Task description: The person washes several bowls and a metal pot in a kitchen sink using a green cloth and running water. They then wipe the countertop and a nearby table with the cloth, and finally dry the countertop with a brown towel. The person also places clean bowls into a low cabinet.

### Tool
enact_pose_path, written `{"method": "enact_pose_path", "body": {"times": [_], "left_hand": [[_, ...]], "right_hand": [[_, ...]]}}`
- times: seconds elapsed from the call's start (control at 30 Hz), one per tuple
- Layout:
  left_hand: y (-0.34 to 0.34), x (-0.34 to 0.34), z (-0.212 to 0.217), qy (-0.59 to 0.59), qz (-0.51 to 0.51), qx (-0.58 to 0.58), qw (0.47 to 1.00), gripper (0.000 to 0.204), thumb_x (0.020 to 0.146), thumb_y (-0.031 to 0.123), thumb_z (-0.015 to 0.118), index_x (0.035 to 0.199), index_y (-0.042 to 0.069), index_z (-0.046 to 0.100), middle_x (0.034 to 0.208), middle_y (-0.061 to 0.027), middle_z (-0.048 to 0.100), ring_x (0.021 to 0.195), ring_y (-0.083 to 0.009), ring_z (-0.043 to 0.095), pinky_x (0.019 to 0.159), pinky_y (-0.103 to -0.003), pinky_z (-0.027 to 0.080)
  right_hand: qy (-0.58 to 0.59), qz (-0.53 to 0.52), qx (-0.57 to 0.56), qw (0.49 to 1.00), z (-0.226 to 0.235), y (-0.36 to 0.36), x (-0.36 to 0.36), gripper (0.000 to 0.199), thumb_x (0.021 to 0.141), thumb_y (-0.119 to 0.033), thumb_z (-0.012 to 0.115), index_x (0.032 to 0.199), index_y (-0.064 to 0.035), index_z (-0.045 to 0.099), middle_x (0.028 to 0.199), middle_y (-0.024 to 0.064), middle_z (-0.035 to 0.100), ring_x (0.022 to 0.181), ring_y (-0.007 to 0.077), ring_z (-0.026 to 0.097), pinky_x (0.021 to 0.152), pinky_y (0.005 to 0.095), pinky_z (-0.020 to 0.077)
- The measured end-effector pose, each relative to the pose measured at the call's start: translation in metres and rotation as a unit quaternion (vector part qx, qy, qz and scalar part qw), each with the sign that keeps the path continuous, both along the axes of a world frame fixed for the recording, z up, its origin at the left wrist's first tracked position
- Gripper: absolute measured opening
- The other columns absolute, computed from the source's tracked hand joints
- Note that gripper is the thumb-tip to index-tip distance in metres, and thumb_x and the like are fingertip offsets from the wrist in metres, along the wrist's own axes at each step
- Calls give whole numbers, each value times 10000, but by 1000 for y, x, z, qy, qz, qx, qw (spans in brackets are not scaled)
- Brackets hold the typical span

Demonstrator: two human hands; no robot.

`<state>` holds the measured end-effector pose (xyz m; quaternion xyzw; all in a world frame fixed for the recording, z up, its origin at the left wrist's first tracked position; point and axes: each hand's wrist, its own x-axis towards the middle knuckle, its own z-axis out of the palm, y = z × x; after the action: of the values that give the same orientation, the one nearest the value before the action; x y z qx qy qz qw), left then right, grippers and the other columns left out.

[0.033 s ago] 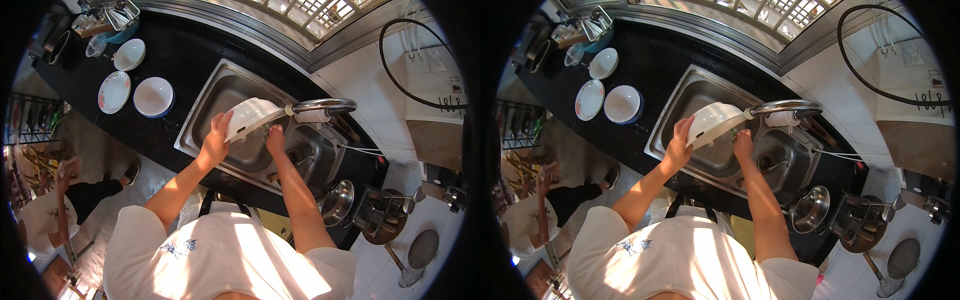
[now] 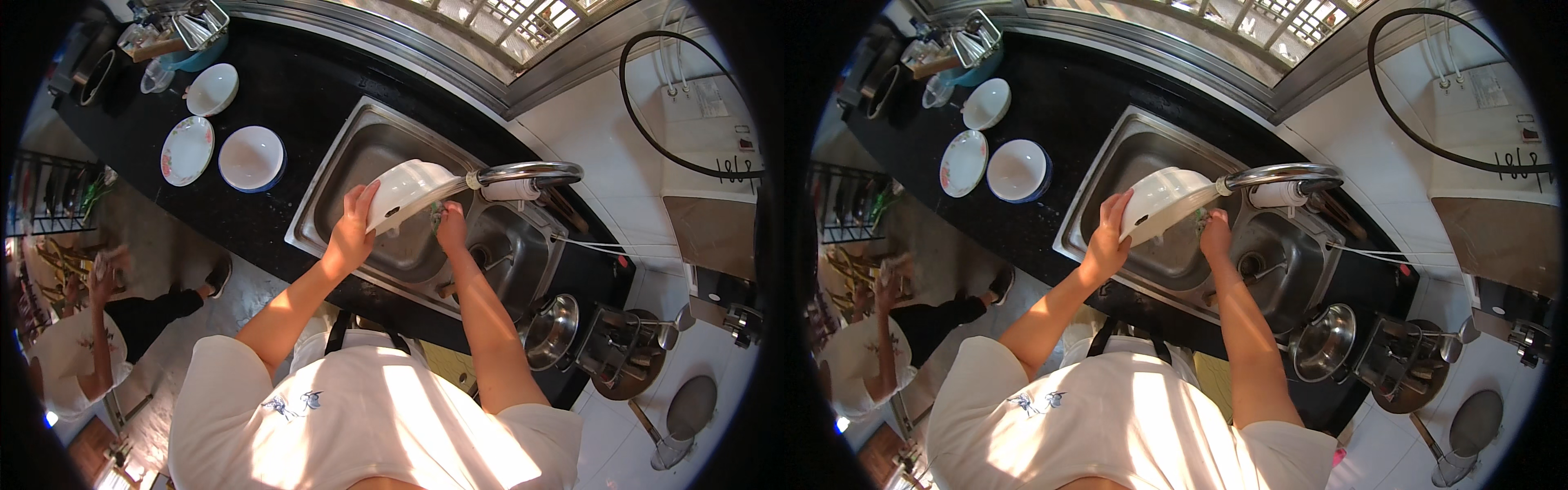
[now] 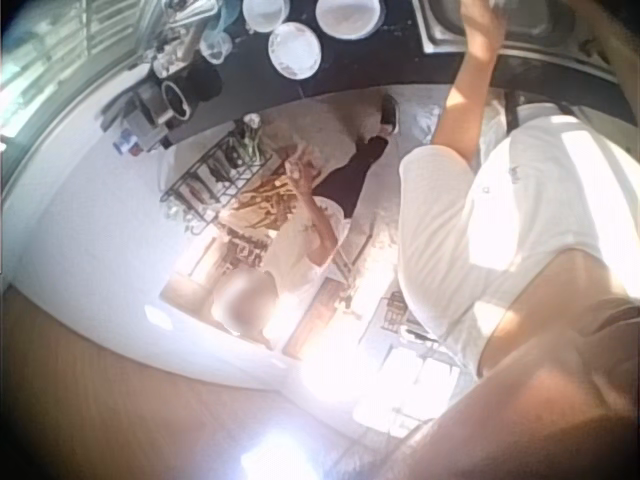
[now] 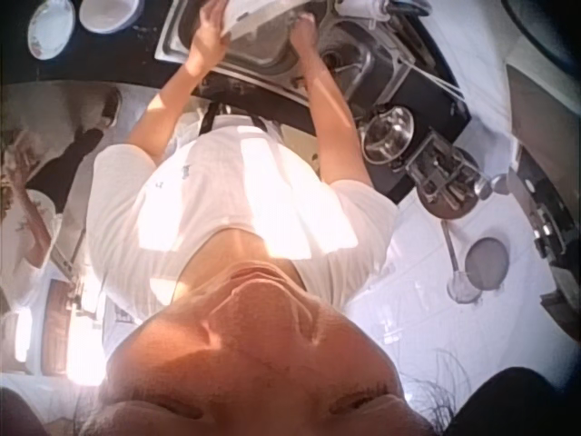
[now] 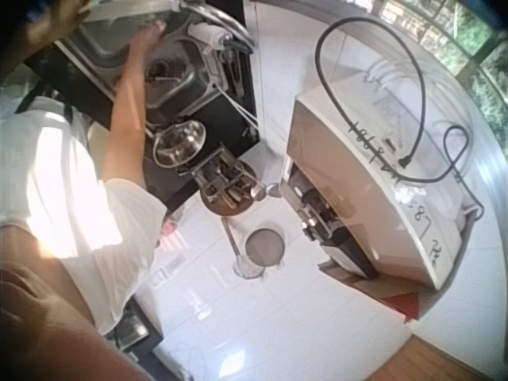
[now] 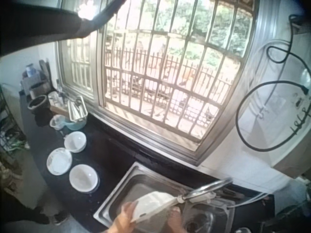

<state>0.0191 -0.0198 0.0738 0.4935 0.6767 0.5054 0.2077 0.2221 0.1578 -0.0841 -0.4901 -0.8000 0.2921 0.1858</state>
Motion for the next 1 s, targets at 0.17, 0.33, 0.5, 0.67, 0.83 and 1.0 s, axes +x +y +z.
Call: {"method": "enact_pose_path", "body": {"times": [0.17, 0.33, 0.5, 0.67, 0.83, 1.0], "left_hand": [[-3, -9, 2, -35, 5, -18, 999, 806, 682, -165, 502, 1418, 105, 311, 1325, -222, 380, 1161, -441, 459, 978, -406, 409], [4, -58, -15, -147, -103, -25, 983, 792, 681, -156, 456, 1424, 86, 327, 1365, -193, 423, 1302, -311, 394, 1083, -371, 306], [30, -83, -42, -213, -90, -102, 968, 524, 836, 2, 530, 1351, 56, 450, 1123, -137, 618, 1042, -206, 583, 926, -323, 442], [58, -48, -140, -315, 98, -142, 933, 307, 816, 120, 668, 1095, -6, 637, 935, -114, 689, 784, -166, 650, 685, -323, 523], [56, 82, -120, -756, 49, -113, 643, 362, 790, 185, 754, 1104, 95, 598, 907, -16, 642, 704, -110, 604, 583, -259, 503], [67, 66, -144, -709, 49, -110, 695, 347, 800, 179, 744, 1105, 80, 611, 879, -4, 638, 675, -99, 564, 555, -243, 444]], "right_hand": [[243, -3, -291, 925, 20, 13, -13, 340, 899, -198, 609, 1189, -24, 585, 1076, 39, 605, 891, 177, 577, 803, 326, 444], [126, 66, -427, 893, 62, 17, -22, 410, 847, -241, 701, 1157, 5, 594, 1104, 60, 629, 978, 159, 571, 837, 311, 445], [91, 33, -403, 910, 70, 0, -7, 429, 817, -194, 702, 1158, 38, 583, 1099, 121, 643, 989, 216, 604, 827, 339, 467], [-1, -52, -323, 945, 89, -29, -7, 419, 821, -219, 584, 1150, 41, 579, 1082, 177, 643, 974, 292, 617, 829, 392, 454], [-55, -171, -218, 959, 104, -61, -15, 429, 854, -263, 544, 1232, -61, 537, 1041, 169, 654, 927, 352, 619, 811, 431, 463], [-148, -57, -58, 986, 105, -47, 3, 495, 861, -244, 576, 1329, -166, 433, 941, 177, 664, 847, 388, 629, 720, 481, 476]]}}
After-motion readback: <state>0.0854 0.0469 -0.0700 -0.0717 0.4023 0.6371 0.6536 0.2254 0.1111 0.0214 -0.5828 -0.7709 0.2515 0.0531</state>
